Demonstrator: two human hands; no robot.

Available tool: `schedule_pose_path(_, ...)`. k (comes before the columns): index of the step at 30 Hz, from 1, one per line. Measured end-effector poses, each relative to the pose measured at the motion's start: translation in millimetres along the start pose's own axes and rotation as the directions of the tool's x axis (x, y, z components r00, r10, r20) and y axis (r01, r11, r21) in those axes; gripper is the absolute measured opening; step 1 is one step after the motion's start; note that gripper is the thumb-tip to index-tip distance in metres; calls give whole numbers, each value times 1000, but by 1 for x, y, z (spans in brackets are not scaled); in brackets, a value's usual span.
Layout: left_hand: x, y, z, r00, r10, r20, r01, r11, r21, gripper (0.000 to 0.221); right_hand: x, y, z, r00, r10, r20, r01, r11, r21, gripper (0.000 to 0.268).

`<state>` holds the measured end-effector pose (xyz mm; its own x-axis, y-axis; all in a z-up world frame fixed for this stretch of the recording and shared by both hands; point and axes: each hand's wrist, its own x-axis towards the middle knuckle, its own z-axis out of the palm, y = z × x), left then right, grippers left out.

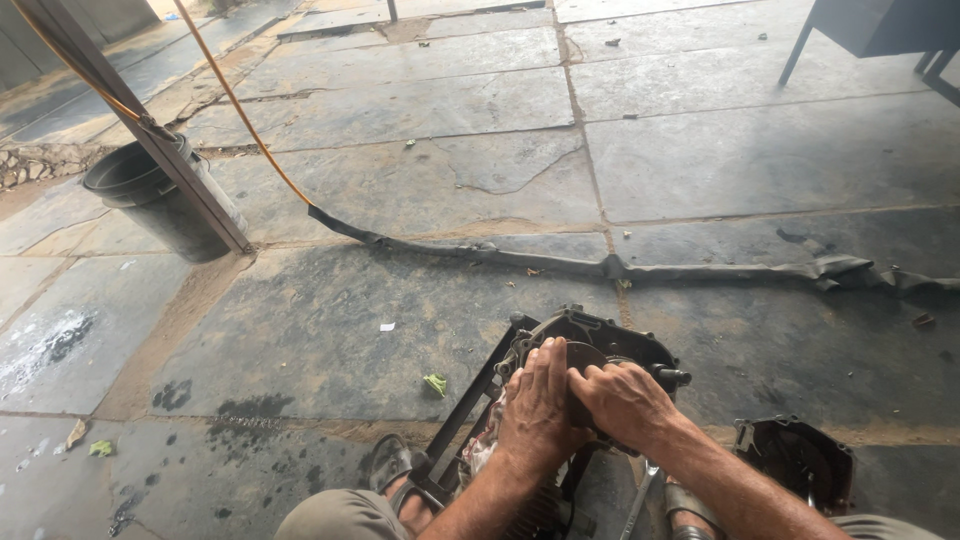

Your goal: The person disassembles and adjusts components of a motorcycle engine clutch using a wrench and a T-handle socket tool. They loosen bolts, remove a circular plate and springs, and then reassemble the parts by hand before tightening them with the tools.

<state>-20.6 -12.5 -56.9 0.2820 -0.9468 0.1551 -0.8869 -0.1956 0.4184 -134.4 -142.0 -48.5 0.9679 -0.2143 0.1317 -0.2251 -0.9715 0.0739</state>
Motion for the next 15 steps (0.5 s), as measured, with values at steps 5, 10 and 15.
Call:
schedule_pose_path(5, -1, 1, 0, 1000, 10, -29, -10, 1000, -14, 148, 0, -1, 2, 1000, -1, -25, 1, 1000, -3, 19)
schedule_pose_path(10, -1, 1, 3, 998, 25, -66, -26, 999, -23, 146, -1, -5, 0, 999, 1, -55, 0, 1000, 25, 27)
schedule_pose_path(15, -2, 0, 3, 995, 43, -87, -45, 999, -26, 146, -3, -5, -3, 997, -12, -77, 13, 1000, 11, 21)
